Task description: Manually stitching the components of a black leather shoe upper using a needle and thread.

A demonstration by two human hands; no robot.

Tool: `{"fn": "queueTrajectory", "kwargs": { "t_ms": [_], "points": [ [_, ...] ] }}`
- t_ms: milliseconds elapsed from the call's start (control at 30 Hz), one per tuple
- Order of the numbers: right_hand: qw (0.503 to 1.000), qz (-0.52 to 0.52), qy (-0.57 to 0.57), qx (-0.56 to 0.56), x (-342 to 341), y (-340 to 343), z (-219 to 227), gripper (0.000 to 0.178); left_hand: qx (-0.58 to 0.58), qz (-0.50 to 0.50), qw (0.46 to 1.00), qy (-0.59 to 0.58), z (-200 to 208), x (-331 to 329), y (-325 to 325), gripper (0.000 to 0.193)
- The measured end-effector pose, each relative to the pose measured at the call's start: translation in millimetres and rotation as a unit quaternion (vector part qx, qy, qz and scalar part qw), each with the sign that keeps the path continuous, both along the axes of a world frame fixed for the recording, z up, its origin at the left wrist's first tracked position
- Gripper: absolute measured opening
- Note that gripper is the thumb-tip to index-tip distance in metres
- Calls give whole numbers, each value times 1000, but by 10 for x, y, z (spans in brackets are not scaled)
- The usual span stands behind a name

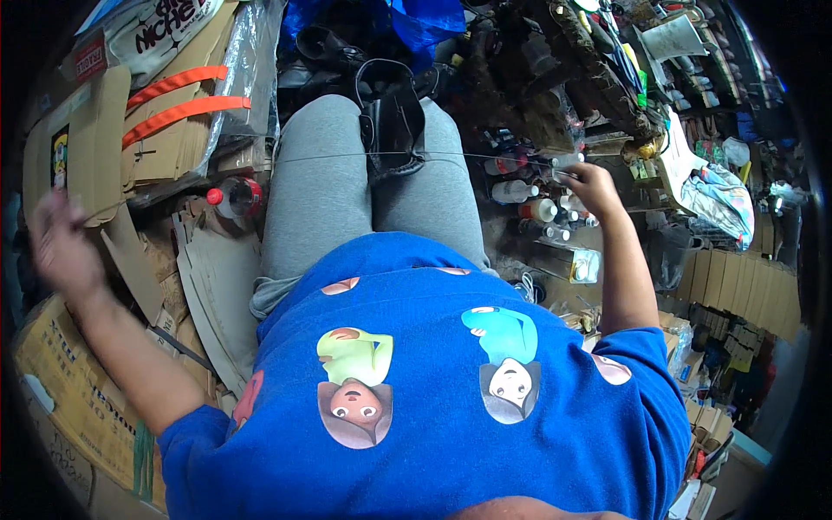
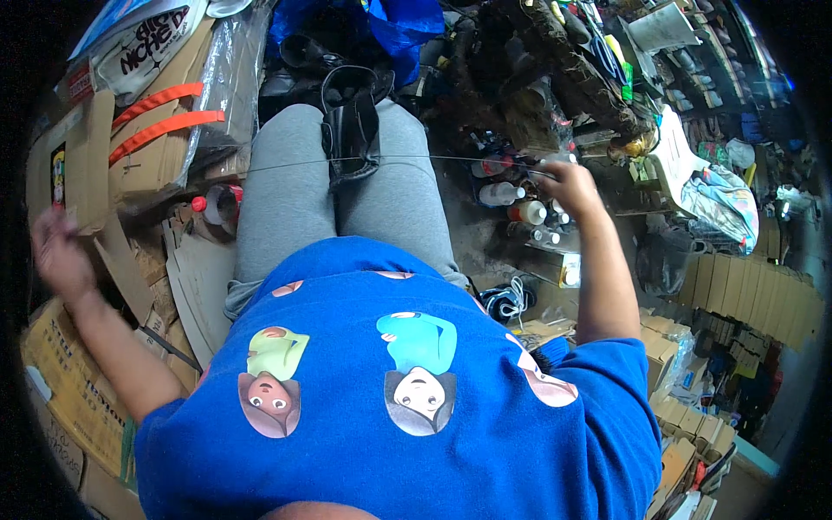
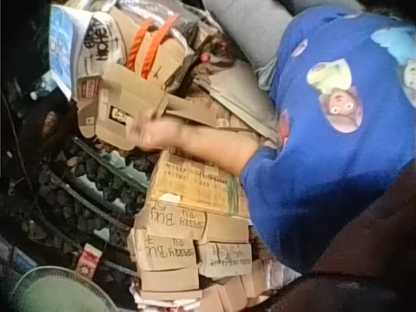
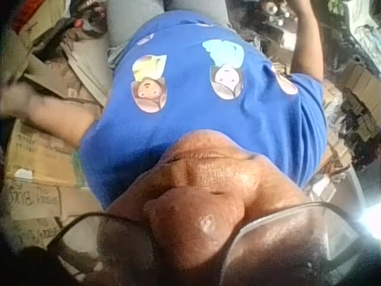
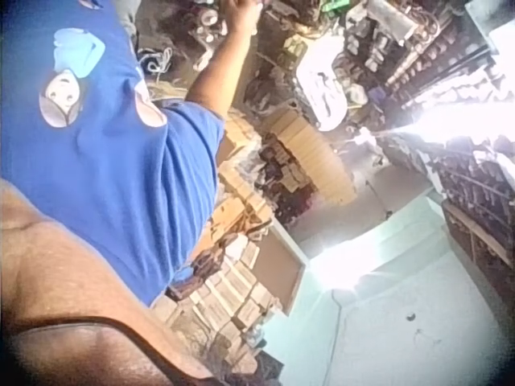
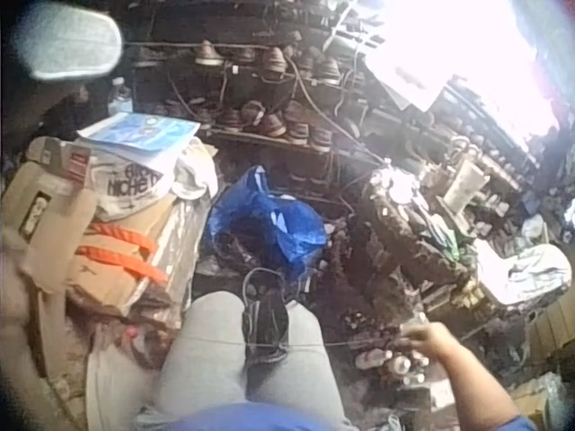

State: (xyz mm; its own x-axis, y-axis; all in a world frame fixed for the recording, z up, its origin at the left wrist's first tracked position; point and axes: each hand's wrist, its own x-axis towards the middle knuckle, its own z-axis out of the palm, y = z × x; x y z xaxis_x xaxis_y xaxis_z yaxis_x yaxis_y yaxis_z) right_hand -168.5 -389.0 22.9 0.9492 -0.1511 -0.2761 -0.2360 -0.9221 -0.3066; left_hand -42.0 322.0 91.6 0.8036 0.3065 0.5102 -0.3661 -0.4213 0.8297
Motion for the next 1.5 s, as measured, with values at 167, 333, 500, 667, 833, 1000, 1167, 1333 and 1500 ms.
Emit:
{"fn": "queueTrajectory", "kwargs": {
  "t_ms": [167,333,500,667,833,1000,1167,1333,1500],
  "points": [
    [985,-38,148,-85,-212,-169,-207,31,45,94,994,-45,40,42,-4,21],
    [959,112,177,193,230,1014,103,27,204,-377,900,75,-299,37,-2089,29],
    [924,80,19,373,749,1751,264,14,264,-522,808,72,-652,226,-2934,27],
    [920,127,-11,369,986,1708,-11,13,345,-573,724,165,-677,426,-3188,25],
    [939,213,-34,269,989,1721,30,19,294,-601,707,230,-780,468,-3186,21],
    [937,222,-27,270,964,1761,-5,17,231,-605,709,278,-854,477,-3185,23],
    [927,157,-64,336,769,1779,-190,17,211,-627,688,299,-886,476,-3150,24],
    [933,142,-91,319,583,1859,-131,25,224,-664,645,305,-808,485,-3122,31],
    [943,182,-105,257,565,1880,-63,28,254,-672,623,310,-764,497,-3124,40]
  ]
}}
